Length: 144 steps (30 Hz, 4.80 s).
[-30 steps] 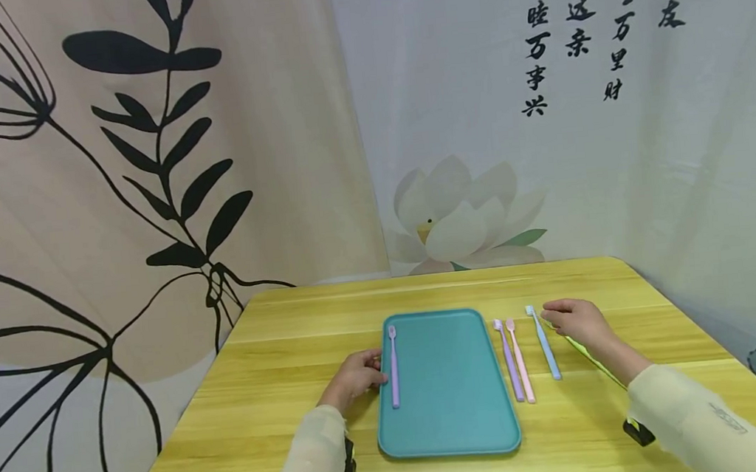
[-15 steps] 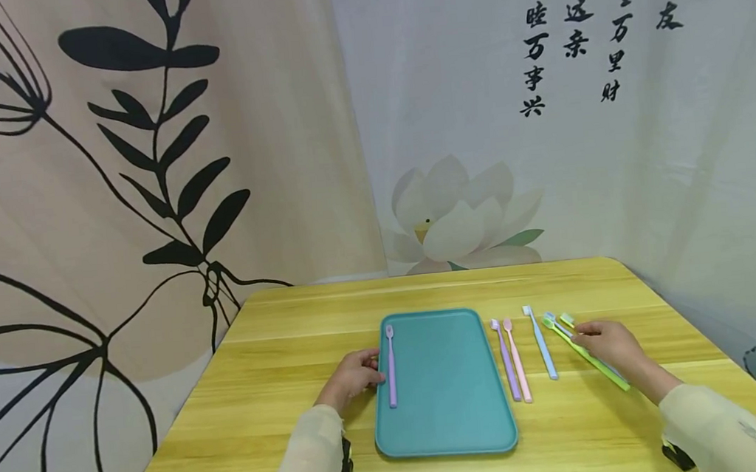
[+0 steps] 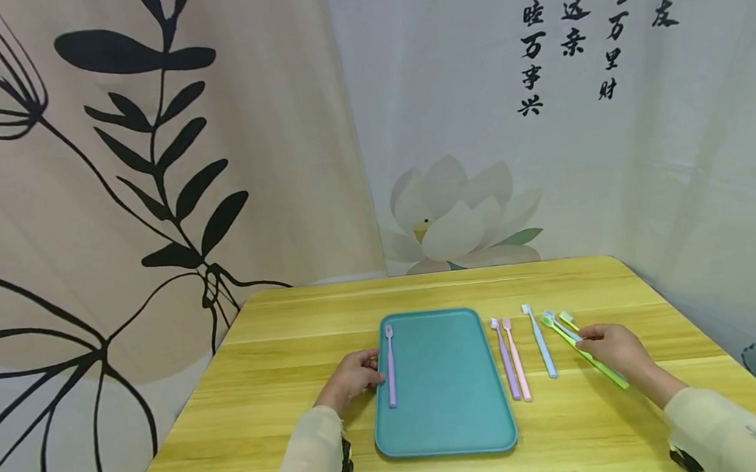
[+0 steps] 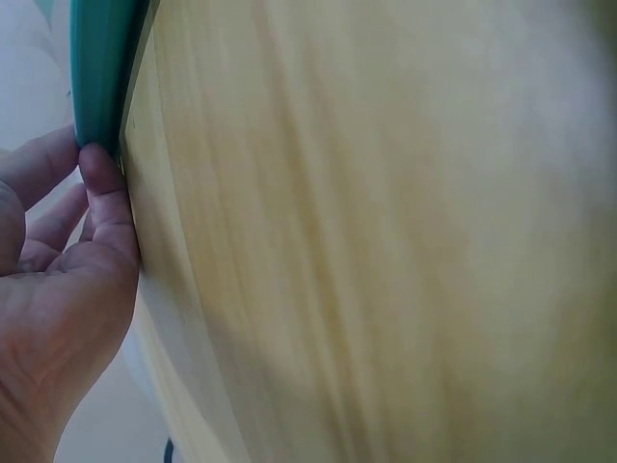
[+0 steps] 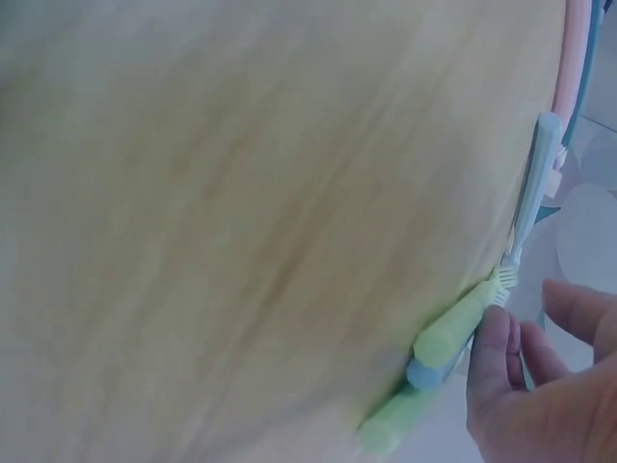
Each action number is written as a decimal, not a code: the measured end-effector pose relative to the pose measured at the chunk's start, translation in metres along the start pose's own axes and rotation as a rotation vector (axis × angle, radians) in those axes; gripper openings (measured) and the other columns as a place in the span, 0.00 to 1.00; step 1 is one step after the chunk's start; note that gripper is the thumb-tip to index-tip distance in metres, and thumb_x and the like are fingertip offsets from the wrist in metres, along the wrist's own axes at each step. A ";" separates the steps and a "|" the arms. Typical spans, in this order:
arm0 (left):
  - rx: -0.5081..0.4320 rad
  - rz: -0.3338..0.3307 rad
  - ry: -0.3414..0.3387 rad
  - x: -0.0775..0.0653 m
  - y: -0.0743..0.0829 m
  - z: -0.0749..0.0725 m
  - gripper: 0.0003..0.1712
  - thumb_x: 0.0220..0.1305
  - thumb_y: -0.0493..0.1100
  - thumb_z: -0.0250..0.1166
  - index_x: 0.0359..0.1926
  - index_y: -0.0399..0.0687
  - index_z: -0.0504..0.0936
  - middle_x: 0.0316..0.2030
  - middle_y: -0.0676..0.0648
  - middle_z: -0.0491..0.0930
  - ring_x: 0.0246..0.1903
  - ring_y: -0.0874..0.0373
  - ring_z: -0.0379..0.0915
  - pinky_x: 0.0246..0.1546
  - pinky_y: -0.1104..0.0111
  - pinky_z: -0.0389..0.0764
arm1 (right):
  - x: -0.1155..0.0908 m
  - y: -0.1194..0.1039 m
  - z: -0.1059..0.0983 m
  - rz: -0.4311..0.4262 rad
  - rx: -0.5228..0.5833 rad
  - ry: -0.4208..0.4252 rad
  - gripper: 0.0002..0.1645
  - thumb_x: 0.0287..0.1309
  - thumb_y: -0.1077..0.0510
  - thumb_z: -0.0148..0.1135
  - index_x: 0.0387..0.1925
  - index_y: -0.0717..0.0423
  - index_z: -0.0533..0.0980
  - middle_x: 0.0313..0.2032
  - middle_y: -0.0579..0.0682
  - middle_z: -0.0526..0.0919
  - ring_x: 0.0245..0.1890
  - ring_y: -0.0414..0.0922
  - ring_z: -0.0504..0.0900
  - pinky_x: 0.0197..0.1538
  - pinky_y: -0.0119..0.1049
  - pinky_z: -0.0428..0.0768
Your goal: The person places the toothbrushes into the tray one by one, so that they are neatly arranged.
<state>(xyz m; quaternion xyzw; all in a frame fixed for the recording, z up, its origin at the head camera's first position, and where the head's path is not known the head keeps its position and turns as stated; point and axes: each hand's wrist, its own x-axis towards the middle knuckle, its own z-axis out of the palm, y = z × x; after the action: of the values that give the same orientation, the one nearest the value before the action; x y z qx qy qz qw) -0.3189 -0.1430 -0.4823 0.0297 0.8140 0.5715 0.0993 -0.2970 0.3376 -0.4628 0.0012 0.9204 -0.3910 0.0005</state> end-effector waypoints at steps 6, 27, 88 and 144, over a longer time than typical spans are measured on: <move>0.008 0.006 0.000 -0.001 0.000 0.000 0.35 0.59 0.24 0.64 0.68 0.28 0.66 0.42 0.40 0.73 0.36 0.54 0.69 0.36 0.67 0.77 | -0.001 0.001 0.001 -0.016 -0.037 0.033 0.25 0.68 0.57 0.58 0.57 0.75 0.73 0.50 0.70 0.80 0.44 0.60 0.81 0.41 0.48 0.80; 0.009 -0.008 0.006 -0.001 -0.001 0.002 0.35 0.59 0.24 0.64 0.68 0.30 0.67 0.41 0.41 0.71 0.36 0.54 0.67 0.35 0.69 0.73 | -0.004 -0.007 0.014 -0.151 -0.285 0.072 0.08 0.55 0.64 0.66 0.32 0.69 0.82 0.24 0.56 0.80 0.26 0.52 0.78 0.29 0.44 0.74; 0.041 -0.007 0.012 -0.005 0.002 0.000 0.35 0.60 0.26 0.64 0.68 0.31 0.67 0.42 0.41 0.73 0.38 0.53 0.70 0.37 0.67 0.75 | 0.026 -0.138 0.104 0.088 0.317 -0.023 0.22 0.63 0.61 0.61 0.56 0.69 0.76 0.53 0.64 0.78 0.39 0.49 0.78 0.41 0.43 0.80; 0.052 -0.039 0.032 -0.001 0.004 -0.002 0.34 0.59 0.26 0.65 0.68 0.34 0.70 0.43 0.42 0.74 0.40 0.54 0.70 0.41 0.66 0.77 | 0.023 -0.224 0.232 0.078 0.067 0.073 0.09 0.51 0.61 0.71 0.33 0.64 0.85 0.32 0.54 0.85 0.33 0.48 0.80 0.39 0.42 0.79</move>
<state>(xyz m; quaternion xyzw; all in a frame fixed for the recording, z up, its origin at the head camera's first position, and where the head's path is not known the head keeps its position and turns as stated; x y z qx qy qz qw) -0.3186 -0.1438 -0.4782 0.0074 0.8305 0.5485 0.0965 -0.3209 0.0152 -0.4628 0.0515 0.9055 -0.4208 -0.0179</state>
